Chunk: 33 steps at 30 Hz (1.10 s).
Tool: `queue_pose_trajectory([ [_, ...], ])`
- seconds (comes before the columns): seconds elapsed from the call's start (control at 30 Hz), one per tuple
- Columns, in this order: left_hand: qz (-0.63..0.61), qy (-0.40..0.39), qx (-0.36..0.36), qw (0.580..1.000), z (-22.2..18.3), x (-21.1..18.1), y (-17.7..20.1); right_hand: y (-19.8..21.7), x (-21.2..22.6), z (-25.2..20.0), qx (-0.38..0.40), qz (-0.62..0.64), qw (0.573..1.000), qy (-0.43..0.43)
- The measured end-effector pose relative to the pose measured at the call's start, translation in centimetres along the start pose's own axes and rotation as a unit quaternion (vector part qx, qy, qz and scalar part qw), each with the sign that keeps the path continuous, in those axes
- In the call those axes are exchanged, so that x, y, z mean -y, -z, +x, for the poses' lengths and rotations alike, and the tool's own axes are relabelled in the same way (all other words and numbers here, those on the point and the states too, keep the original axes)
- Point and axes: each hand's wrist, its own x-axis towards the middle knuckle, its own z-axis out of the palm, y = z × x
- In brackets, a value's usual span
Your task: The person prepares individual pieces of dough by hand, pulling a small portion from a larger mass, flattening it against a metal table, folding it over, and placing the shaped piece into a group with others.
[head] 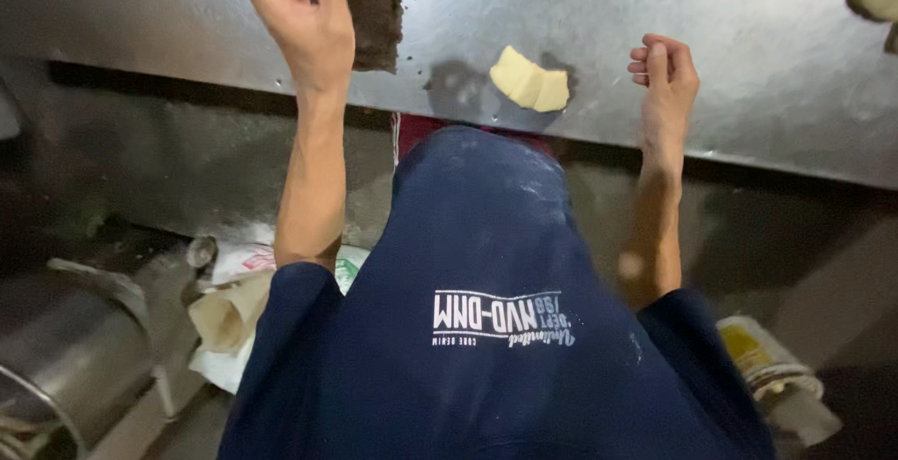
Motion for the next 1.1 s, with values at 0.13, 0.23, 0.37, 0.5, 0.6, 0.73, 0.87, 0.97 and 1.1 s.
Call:
queue_pose_trajectory([
  [0.13, 0.236, -0.069, 0.100, 0.964, 2.2, 4.8, -0.1, -2.4, -4.4, -1.7, -0.046, -0.047, 0.996, -0.064],
  [0.23, 0.087, 0.010, 0.263, 0.961, 0.8, 9.8, -4.6, -5.5, -7.0, -3.6, 0.052, -0.143, 0.988, 0.021],
  [0.37, 0.239, -0.116, 0.408, 0.874, -6.3, 11.8, -12.1, -9.9, -8.3, -5.2, 0.049, -0.246, 0.945, 0.211],
  [0.5, 0.151, -0.106, 0.573, 0.799, -13.9, 10.0, -17.2, -10.6, -8.5, -5.1, 0.036, -0.346, 0.934, 0.088],
  [0.6, 0.187, -0.119, 0.564, 0.796, -15.6, 10.0, -16.8, -9.9, -8.6, -4.3, 0.028, -0.410, 0.902, 0.136],
  [0.73, 0.207, -0.117, 0.534, 0.811, -15.5, 10.2, -17.3, -6.1, -9.3, -4.9, 0.140, -0.314, 0.935, 0.083],
  [0.87, 0.199, -0.152, 0.468, 0.848, -16.1, 10.1, -17.1, -0.2, -10.0, -4.5, 0.157, -0.178, 0.961, -0.144],
  [0.97, 0.257, -0.114, 0.529, 0.800, -15.6, 9.4, -18.3, 4.6, -8.3, -6.5, 0.012, -0.133, 0.990, -0.048],
  [1.1, 0.109, -0.066, 0.485, 0.865, -15.4, 7.9, -18.3, 5.0, -3.4, -4.5, 0.006, -0.108, 0.991, -0.073],
])
